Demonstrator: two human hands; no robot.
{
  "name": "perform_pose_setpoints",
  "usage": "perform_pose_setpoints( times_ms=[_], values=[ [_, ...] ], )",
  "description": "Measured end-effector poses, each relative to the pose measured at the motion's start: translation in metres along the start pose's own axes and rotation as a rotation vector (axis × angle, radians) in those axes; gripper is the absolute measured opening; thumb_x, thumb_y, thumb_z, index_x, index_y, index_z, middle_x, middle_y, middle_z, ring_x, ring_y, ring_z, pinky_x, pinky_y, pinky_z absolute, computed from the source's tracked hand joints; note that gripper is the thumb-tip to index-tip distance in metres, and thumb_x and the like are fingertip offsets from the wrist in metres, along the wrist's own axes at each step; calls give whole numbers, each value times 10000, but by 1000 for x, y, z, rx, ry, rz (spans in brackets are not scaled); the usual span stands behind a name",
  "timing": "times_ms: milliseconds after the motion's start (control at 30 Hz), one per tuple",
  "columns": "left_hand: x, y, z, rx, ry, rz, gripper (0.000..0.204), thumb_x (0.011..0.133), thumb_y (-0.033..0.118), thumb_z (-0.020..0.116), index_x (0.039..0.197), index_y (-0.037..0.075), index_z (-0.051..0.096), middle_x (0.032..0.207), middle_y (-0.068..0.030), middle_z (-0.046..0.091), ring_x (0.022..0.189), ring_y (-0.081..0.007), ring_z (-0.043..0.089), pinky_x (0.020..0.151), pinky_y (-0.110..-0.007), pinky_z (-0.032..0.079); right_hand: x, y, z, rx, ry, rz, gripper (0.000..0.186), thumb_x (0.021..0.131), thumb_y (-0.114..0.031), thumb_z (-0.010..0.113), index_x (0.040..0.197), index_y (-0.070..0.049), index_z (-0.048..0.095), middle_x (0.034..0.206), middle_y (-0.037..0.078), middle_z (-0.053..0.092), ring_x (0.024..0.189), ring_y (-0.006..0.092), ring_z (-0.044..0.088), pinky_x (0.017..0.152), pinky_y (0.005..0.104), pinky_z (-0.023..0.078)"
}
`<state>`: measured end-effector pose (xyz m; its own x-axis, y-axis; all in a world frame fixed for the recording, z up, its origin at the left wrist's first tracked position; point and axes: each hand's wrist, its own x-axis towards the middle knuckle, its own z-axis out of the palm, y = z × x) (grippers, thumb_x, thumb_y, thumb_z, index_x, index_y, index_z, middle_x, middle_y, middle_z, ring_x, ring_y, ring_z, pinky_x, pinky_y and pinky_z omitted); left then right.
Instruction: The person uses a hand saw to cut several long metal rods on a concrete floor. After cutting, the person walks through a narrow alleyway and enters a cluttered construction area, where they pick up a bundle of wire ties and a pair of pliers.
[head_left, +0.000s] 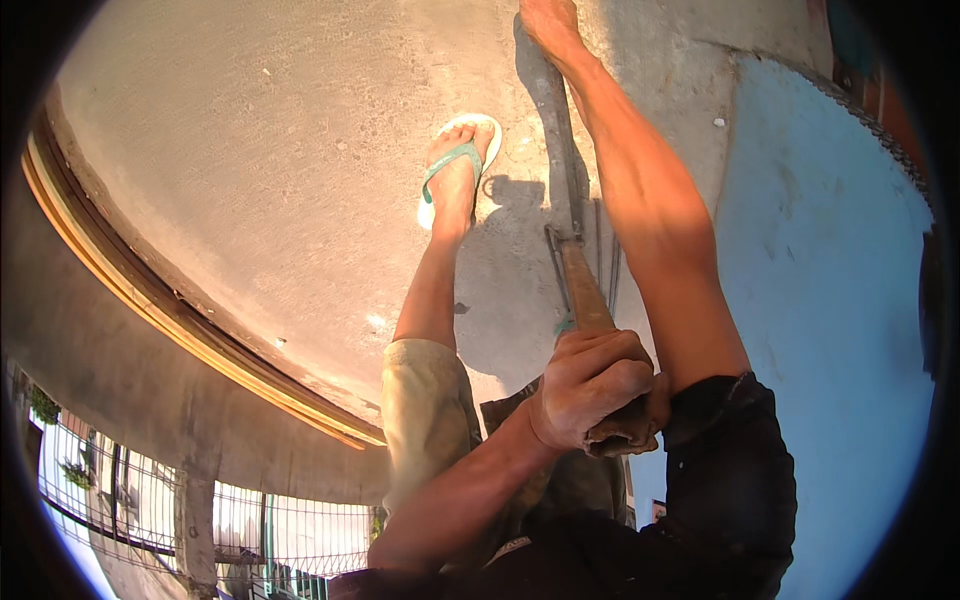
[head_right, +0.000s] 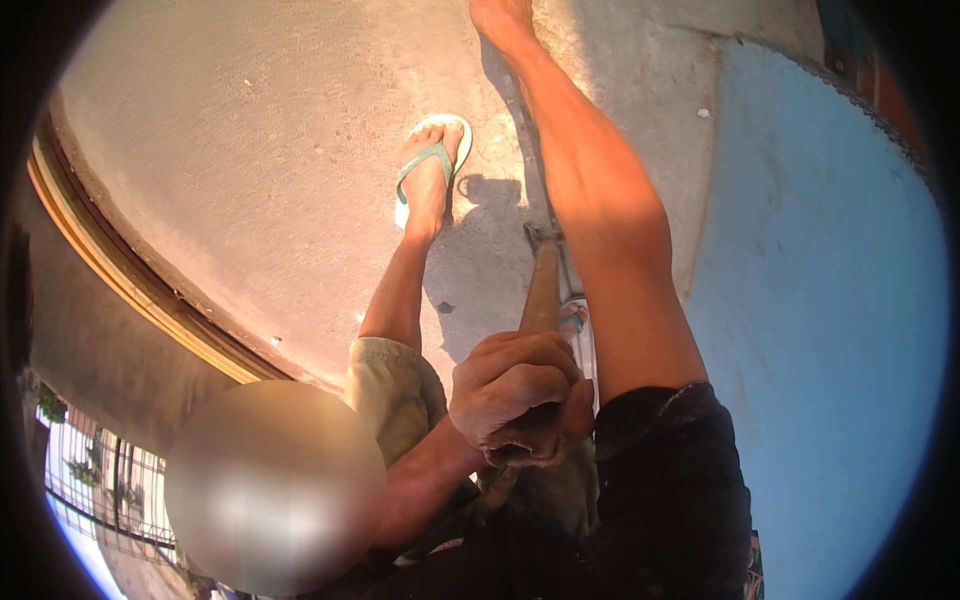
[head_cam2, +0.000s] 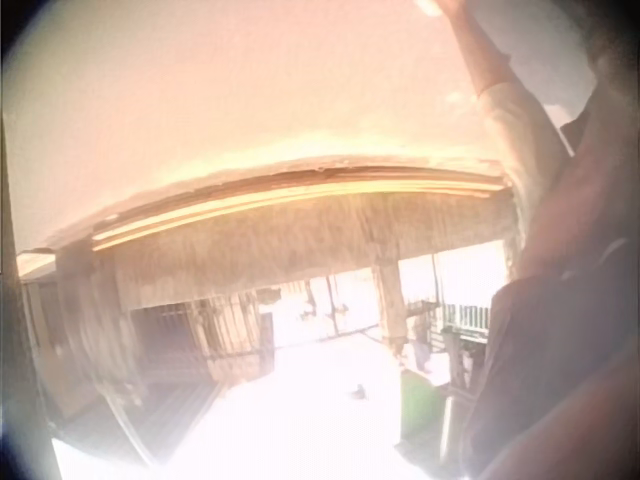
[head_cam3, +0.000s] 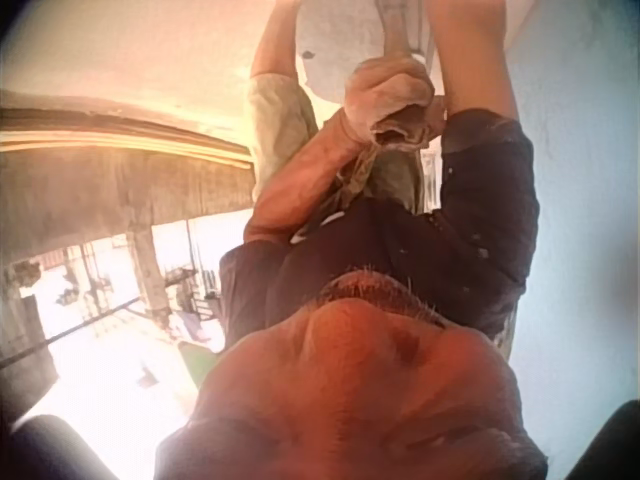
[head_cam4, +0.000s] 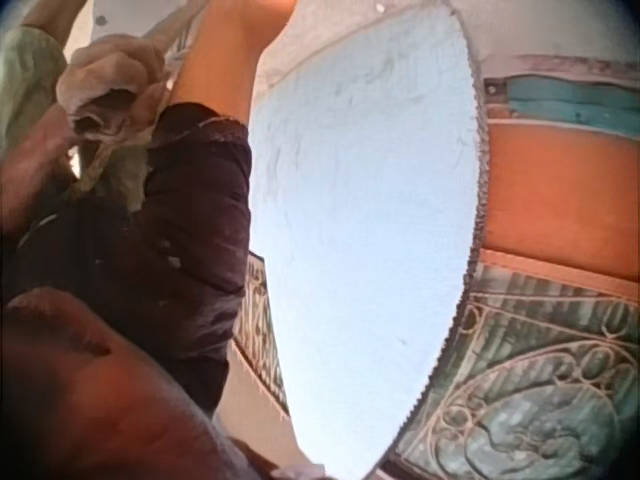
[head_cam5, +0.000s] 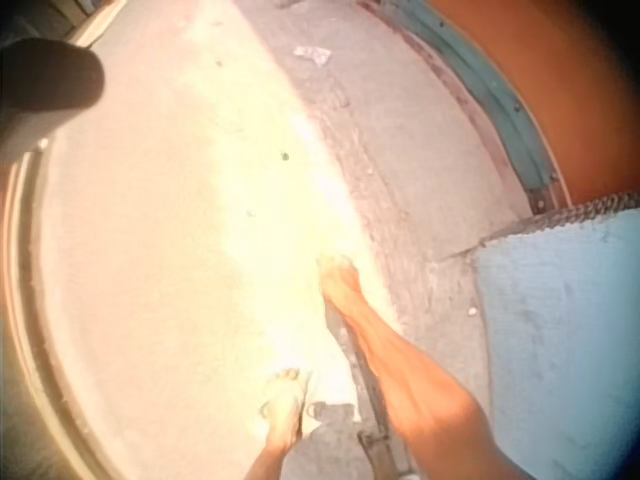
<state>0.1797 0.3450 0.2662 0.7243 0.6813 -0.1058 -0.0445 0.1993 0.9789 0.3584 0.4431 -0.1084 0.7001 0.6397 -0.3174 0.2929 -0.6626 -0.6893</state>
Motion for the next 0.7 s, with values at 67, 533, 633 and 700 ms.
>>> perform_pose_setpoints(
  times_ms=[67,533,633,700],
  values=[
    [-2,2,3,-7,14,10,250,673,-114,626,779,41,461,611,-57,524,462,-180,516,460,-306,465,-7,-9,-9,-6,96,-19,334,944,-226,366,999,-16,621,1053,264,613,992,391,574,885,490,434],
    [2,0,34,328,127,95,284,658,-33,696,648,66,430,567,-17,489,470,-80,443,447,-216,370,-52,-27,-59,20,117,-230,322,942,-214,407,1027,7,625,1046,255,622,1002,419,569,887,464,445],
    [0,7,44,380,165,95,280,658,-20,693,625,78,433,577,2,489,489,-47,419,453,-208,360,-76,-62,-82,151,161,-271,323,942,-217,416,1026,12,627,1040,252,625,1003,414,572,880,459,448],
    [-3,9,51,360,199,118,272,661,-22,685,613,80,438,588,15,498,503,-30,414,453,-205,358,-95,-73,-107,201,199,-289,324,942,-219,421,1025,16,628,1035,250,627,1004,411,574,876,456,451]
  ],
)
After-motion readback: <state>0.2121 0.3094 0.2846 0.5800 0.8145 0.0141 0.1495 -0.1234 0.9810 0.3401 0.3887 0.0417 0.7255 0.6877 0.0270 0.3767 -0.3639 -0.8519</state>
